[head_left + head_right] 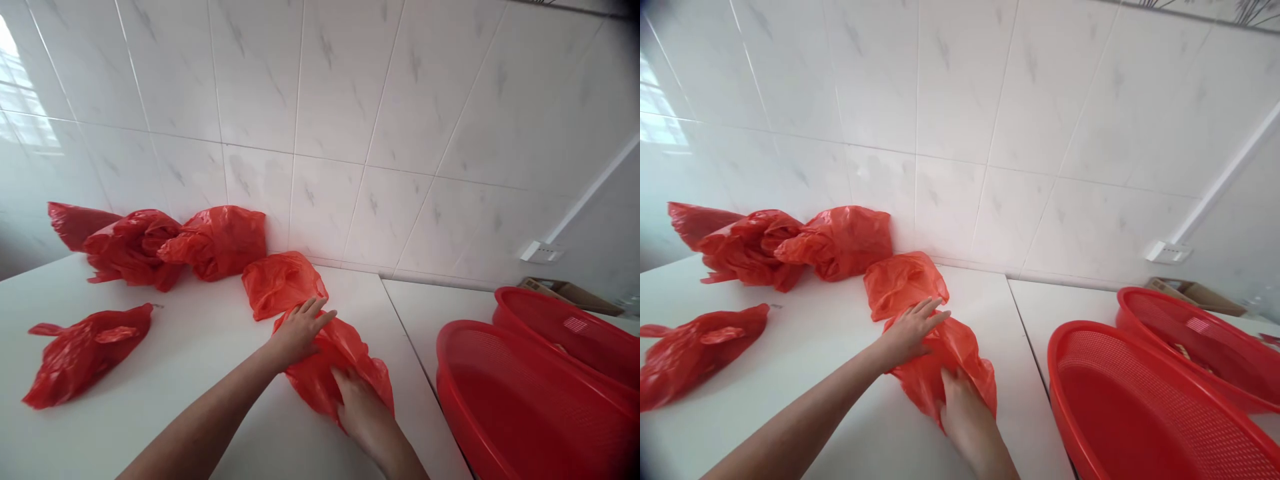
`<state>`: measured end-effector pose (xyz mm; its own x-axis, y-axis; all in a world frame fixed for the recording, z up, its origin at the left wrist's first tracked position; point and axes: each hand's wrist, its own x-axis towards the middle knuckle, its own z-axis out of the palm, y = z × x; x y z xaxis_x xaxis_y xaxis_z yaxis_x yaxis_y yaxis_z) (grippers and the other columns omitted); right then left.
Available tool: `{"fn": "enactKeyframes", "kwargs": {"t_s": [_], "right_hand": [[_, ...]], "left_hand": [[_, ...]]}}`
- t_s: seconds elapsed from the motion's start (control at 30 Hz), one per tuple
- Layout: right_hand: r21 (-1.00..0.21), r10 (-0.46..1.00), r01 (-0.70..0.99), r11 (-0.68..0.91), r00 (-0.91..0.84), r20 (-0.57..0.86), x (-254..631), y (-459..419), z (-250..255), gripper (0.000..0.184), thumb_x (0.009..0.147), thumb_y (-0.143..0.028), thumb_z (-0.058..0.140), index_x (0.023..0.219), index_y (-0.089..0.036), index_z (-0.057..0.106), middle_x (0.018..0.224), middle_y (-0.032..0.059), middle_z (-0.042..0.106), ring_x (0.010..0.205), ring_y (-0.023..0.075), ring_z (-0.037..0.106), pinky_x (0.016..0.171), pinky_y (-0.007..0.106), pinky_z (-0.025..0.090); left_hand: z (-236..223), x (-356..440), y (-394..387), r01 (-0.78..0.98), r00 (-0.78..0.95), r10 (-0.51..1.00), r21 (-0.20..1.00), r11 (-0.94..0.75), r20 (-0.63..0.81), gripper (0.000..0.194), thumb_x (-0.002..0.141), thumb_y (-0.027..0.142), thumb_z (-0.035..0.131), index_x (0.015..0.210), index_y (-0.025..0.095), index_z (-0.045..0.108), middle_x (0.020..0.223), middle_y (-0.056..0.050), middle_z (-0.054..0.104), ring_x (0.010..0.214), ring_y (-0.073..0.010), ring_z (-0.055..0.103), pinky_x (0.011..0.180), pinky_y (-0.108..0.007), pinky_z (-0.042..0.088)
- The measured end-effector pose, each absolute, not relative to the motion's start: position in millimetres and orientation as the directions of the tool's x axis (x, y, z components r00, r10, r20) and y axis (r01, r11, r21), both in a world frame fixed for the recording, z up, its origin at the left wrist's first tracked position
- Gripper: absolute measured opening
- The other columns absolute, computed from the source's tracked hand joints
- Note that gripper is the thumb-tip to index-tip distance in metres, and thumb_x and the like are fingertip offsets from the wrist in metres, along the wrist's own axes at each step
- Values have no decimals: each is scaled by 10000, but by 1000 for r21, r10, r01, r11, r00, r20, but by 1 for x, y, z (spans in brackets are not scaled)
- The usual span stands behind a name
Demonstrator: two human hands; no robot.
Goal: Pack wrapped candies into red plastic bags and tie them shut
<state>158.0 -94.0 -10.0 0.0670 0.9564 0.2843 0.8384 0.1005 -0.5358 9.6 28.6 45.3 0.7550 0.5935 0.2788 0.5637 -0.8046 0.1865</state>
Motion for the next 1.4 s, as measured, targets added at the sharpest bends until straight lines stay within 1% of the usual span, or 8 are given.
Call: {"fn": "enactKeyframes", "kwargs": {"t_s": [0.23, 0.4, 0.5, 0.63, 0.9, 1.07, 1.23, 1.4], "right_hand": [[-416, 909, 901, 126, 64, 413, 182, -67, 14, 490, 837, -216, 457, 1327, -197, 453, 1279, 120, 533, 1187, 246, 501, 929, 396, 439], [-584, 896, 785, -207, 392, 210, 222, -28, -6, 561, 831, -340, 489, 1356, -165, 400, 1108, 155, 622, 972, 270, 603, 714, 351, 442], [-651, 885, 711, -265, 448, 129, 235, -18, -16, 253, 795, -351, 513, 937, -182, 636, 862, 94, 654, 770, 228, 596, 619, 304, 381], [-757, 914, 616, -221, 402, 61, 237, -17, -21, 296, 773, -388, 521, 551, -192, 512, 537, -5, 532, 515, 136, 467, 493, 247, 295], [-936, 855, 307, -174, 518, 11, 256, -24, -30, 373, 729, -509, 512, 847, -160, 572, 590, -14, 562, 405, 102, 423, 373, 211, 273], [-913, 691, 399, -90, 684, 231, 248, -33, -19, 331, 769, -453, 528, 957, -184, 565, 892, 59, 617, 691, 164, 558, 639, 294, 458], [-605, 745, 762, 231, 262, 614, 193, -41, -7, 190, 879, -286, 456, 901, -199, 623, 868, 57, 629, 786, 166, 579, 764, 299, 466], [-478, 934, 847, 231, -54, 354, 169, -37, -13, 381, 716, -195, 642, 1092, -255, 642, 1153, 74, 606, 1095, 259, 544, 927, 407, 441]], "left_hand": [[21, 10, 26, 484, 834, 526, 239, -842, 165, 1017, 577, 179, 758, 1436, 341, 238, 1535, -71, 234, 1402, -336, 182, 1079, -504, 274], [17, -2, 16, 487, 827, 507, 144, -862, 243, 942, 626, 65, 683, 1412, 375, 266, 1576, -6, 55, 1427, -316, 63, 1070, -470, 303], [13, -10, 18, 609, 716, 614, 132, -782, 331, 670, 692, 42, 616, 1286, 305, 454, 1568, -36, 114, 1412, -317, 152, 1050, -486, 315], [3, -14, 27, 776, 486, 793, 235, -585, 368, 561, 712, 148, 634, 1249, 241, 500, 1531, -115, 216, 1328, -346, 311, 1020, -497, 330], [-5, -19, 31, 736, 425, 900, 542, -406, 97, 816, 656, 45, 447, 1425, 274, 295, 1083, -62, 653, 908, -227, 628, 701, -282, 467], [-5, -16, 26, 723, 378, 924, 604, -335, 60, 792, 654, 92, 466, 1415, 236, 301, 820, -38, 671, 709, -213, 627, 598, -274, 451], [-3, -9, 19, 656, 356, 933, 696, -290, 53, 789, 665, 114, 498, 1418, 232, 296, 846, -28, 675, 708, -183, 624, 601, -250, 453], [4, -9, 18, 470, 302, 953, 866, -172, 25, 661, 777, 211, 484, 1408, 200, 289, 1011, -53, 672, 733, -152, 637, 633, -240, 486]]}}
